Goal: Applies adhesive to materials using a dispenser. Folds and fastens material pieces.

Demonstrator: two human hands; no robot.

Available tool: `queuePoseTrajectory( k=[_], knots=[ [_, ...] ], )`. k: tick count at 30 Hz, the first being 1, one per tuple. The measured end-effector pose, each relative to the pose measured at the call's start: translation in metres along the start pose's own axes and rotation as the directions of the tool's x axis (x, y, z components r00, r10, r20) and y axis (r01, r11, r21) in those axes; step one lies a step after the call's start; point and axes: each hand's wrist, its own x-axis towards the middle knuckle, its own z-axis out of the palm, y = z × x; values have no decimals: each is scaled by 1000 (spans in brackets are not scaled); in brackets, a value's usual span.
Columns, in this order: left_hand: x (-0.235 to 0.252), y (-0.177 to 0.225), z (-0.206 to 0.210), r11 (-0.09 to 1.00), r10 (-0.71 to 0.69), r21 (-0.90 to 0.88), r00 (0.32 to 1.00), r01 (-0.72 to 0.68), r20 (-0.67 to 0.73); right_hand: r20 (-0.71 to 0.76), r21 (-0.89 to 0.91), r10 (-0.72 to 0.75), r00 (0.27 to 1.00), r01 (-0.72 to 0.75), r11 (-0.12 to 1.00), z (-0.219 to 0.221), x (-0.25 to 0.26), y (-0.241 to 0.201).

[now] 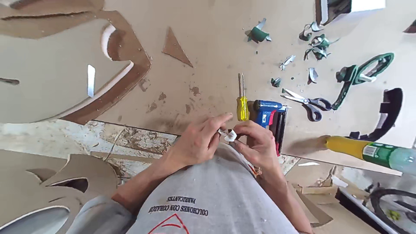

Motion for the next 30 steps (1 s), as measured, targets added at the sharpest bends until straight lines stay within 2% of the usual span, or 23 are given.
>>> queuePoseTrajectory(
  k=[4,7,9,11,13,15,20,22,25,28,30],
  knots=[
    [-1,17,0,985,21,169,999,-15,-36,58,24,2,998,-3,1000,-1,-5,-5],
    [-3,26,4,968,100,241,991,-76,-90,-31,147,35,999,-30,989,3,-7,-7],
    [-6,27,6,991,74,127,973,-47,-216,-91,295,71,993,-42,955,6,-8,-9],
    [-5,24,6,992,-58,-125,951,21,-303,-165,436,109,980,-26,900,10,-5,-10],
    [1,23,6,924,-188,-376,937,66,-296,-220,508,138,966,-7,861,14,0,-11],
    [8,26,9,843,-257,-529,936,96,-240,-250,555,147,957,17,832,19,6,-14],
    [23,29,11,697,-292,-702,952,145,-93,-281,614,95,955,103,782,32,21,-19],
    [26,30,11,665,-282,-735,955,130,-86,-304,584,68,950,129,801,35,24,-19],
    [28,30,9,681,-280,-723,953,114,-113,-325,551,54,944,143,822,37,25,-16],
    [29,28,8,658,-277,-748,951,85,-136,-299,522,94,950,80,849,35,23,-16],
    [31,25,6,601,-282,-796,950,68,-132,-282,484,90,955,60,873,35,22,-21]
  ],
)
